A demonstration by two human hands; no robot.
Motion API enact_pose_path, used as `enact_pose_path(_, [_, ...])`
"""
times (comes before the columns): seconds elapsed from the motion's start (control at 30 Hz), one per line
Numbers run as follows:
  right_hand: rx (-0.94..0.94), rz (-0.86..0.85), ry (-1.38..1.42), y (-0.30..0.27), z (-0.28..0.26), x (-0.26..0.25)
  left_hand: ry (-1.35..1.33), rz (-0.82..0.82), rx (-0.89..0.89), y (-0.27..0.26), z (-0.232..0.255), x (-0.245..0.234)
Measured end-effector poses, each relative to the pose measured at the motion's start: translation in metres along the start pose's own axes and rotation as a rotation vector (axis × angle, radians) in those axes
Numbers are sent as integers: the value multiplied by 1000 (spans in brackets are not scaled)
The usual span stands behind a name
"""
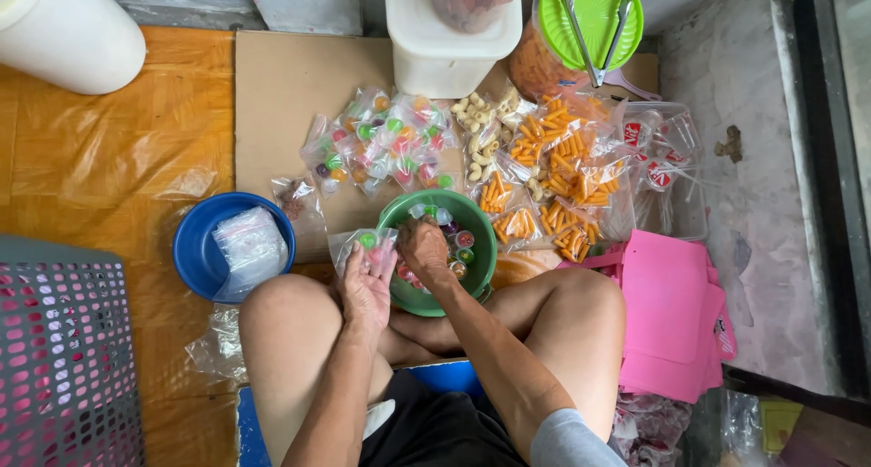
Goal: The person places small plastic cups of jelly and pieces of dried food into plastic bags by hand.
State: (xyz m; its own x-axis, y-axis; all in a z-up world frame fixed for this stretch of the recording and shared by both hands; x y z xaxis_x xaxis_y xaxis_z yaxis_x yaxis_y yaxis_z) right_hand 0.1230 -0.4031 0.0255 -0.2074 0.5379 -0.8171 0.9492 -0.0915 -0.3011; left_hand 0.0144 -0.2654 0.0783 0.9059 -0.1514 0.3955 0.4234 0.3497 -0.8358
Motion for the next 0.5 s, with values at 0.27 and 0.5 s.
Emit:
enact_pose_path(0.27, [520, -69, 1213, -66, -1, -58, 80, 35, 63, 12, -10, -3])
enact_pose_path(0.5, [602, 39, 1304, -84, 4, -25, 231, -25, 95, 13, -20, -11])
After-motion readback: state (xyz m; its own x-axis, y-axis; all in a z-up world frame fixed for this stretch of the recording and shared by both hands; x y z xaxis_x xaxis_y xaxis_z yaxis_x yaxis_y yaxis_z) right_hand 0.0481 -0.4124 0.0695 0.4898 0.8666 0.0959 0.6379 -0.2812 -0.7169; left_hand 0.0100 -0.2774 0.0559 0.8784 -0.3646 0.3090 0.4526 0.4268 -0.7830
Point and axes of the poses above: each hand's wrist, its own y-axis towards the middle knuckle, its own x-axis out of the palm, z = x × y, the point moved 9 cm from there along y, towards the middle knuckle, and after that the axes turned 10 degrees about z, right-handed, at the moved point
